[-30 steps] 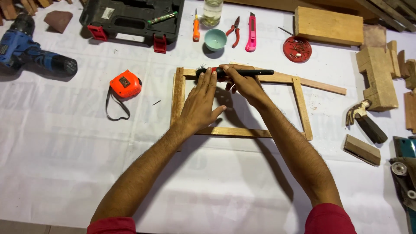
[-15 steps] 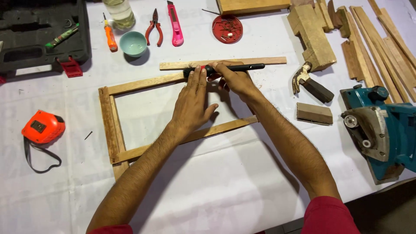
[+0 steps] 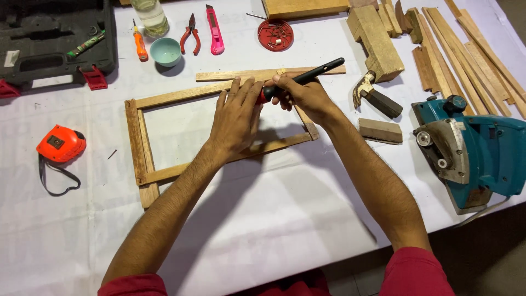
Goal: Measure, plane, sand, and assemble small wooden frame pieces.
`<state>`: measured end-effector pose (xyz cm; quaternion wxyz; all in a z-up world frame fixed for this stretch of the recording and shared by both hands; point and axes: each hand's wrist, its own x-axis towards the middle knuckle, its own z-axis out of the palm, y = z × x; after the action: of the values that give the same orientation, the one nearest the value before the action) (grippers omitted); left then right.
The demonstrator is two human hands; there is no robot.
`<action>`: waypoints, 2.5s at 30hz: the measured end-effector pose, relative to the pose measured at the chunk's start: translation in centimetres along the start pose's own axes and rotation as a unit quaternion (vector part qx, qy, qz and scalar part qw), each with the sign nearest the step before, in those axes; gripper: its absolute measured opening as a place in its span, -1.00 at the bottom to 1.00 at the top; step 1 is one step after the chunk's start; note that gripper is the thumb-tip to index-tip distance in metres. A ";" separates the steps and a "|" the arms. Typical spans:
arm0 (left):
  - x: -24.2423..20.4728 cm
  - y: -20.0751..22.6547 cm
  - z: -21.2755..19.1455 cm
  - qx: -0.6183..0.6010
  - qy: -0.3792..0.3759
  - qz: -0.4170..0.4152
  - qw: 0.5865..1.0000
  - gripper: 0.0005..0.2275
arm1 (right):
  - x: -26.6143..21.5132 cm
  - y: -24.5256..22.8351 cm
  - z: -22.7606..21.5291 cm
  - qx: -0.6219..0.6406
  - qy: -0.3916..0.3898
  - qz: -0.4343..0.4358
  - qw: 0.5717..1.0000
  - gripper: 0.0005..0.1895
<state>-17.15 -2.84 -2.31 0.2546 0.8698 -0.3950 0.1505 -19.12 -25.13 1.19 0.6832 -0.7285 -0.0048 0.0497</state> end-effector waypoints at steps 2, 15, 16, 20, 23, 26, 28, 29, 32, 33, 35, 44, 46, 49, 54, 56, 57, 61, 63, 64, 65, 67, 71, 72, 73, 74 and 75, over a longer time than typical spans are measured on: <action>-0.5 1.2 -1.6 -0.023 0.004 -0.005 1.000 -0.55 | -1.2 -1.0 0.6 0.004 -0.005 -0.017 1.000 -0.61; 0.7 -2.0 -6.5 -0.019 0.086 -0.011 0.996 -0.64 | 0.9 -4.1 -1.7 0.055 0.080 -0.064 0.993 -0.70; 1.5 -2.8 -5.9 -0.021 0.085 -0.011 0.996 -0.64 | 2.1 -4.0 -1.7 0.055 0.082 -0.064 0.993 -0.70; 4.9 -6.0 -2.2 -0.082 0.116 -0.055 0.988 -0.69 | 7.6 -2.6 -1.6 -0.011 0.037 -0.024 0.999 -0.65; 7.8 -8.1 0.8 -0.146 0.145 -0.097 0.974 -0.69 | 12.2 -2.2 -0.4 -0.005 0.022 0.015 1.000 -0.57; 11.0 -9.1 2.5 -0.210 0.137 -0.140 0.958 -0.68 | 16.4 -1.4 0.3 0.025 0.033 0.029 0.999 -0.47; 12.8 -9.5 2.4 -0.242 0.116 -0.166 0.949 -0.67 | 18.7 -0.8 0.4 0.018 0.040 0.023 0.999 -0.42; 13.9 -9.8 2.1 -0.262 0.076 -0.194 0.942 -0.65 | 19.8 -0.6 0.1 -0.008 0.052 0.016 0.998 -0.38; 15.5 -11.8 3.2 -0.249 0.024 -0.217 0.944 -0.61 | 22.2 -0.5 -0.6 -0.082 0.076 0.036 0.993 -0.35; 15.6 -12.6 3.9 -0.216 0.015 -0.206 0.954 -0.59 | 22.7 -0.4 -0.7 -0.131 0.088 0.057 0.986 -0.35; 15.9 -13.8 4.2 -0.161 0.000 -0.186 0.969 -0.58 | 23.6 0.1 -0.8 -0.214 0.099 0.050 0.970 -0.38; 16.4 -16.0 4.5 -0.002 -0.110 -0.150 0.983 -0.51 | 25.7 4.7 -0.4 -0.396 0.096 -0.140 0.903 -0.51; 16.3 -15.7 4.2 0.003 -0.101 -0.138 0.985 -0.50 | 24.9 3.9 -0.5 -0.406 0.098 -0.166 0.893 -0.51; 16.2 -14.6 3.5 0.004 -0.060 -0.126 0.990 -0.52 | 23.4 2.4 -1.3 -0.366 0.112 -0.100 0.919 -0.58; 15.1 -11.4 3.3 -0.022 -0.006 -0.093 0.995 -0.66 | 19.0 2.3 -4.4 -0.333 0.152 -0.101 0.925 -0.64; 14.3 -10.5 4.0 -0.020 -0.008 -0.076 0.997 -0.69 | 17.0 2.5 -5.6 -0.338 0.164 -0.088 0.923 -0.65; 13.8 -10.0 4.4 -0.018 -0.009 -0.066 0.998 -0.72 | 16.0 2.8 -6.1 -0.342 0.170 -0.075 0.921 -0.66; 12.2 -9.2 6.0 -0.003 -0.013 -0.033 0.999 -0.76 | 12.4 4.3 -8.0 -0.340 0.167 -0.088 0.921 -0.70; 11.4 -8.9 6.5 0.016 -0.025 -0.018 0.999 -0.76 | 10.6 4.5 -8.6 -0.430 0.107 -0.106 0.890 -0.60; 11.2 -8.7 6.5 0.017 -0.023 -0.014 1.000 -0.76 | 10.0 4.6 -8.6 -0.431 0.112 -0.109 0.889 -0.60; 10.8 -8.5 6.5 0.021 -0.021 -0.004 1.000 -0.78 | 9.3 4.8 -8.5 -0.443 0.092 -0.095 0.887 -0.58; 10.0 -8.2 6.8 0.026 -0.018 0.006 0.999 -0.79 | 8.3 5.7 -8.3 -0.455 0.073 -0.083 0.884 -0.55; 8.6 -8.0 7.7 0.011 -0.003 0.013 1.000 -0.84 | 7.3 8.0 -8.1 -0.474 0.102 -0.131 0.865 -0.64; 8.3 -7.9 7.8 0.004 -0.002 0.009 1.000 -0.85 | 7.2 8.3 -8.0 -0.484 0.107 -0.114 0.861 -0.68; 8.2 -7.8 8.0 0.006 0.002 0.012 1.000 -0.85 | 7.1 8.3 -7.9 -0.485 0.109 -0.119 0.859 -0.68; 8.1 -7.7 8.2 0.005 0.011 0.012 1.000 -0.85 | 7.0 8.3 -7.8 -0.489 0.112 -0.126 0.856 -0.69; 8.0 -7.7 8.4 0.004 0.018 0.011 1.000 -0.85 | 7.0 8.3 -7.7 -0.492 0.113 -0.132 0.853 -0.70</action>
<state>-5.61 -8.08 -8.03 0.2568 0.8634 -0.3994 0.1708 -12.07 -32.84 -7.07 0.2315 -0.9626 -0.0477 -0.1324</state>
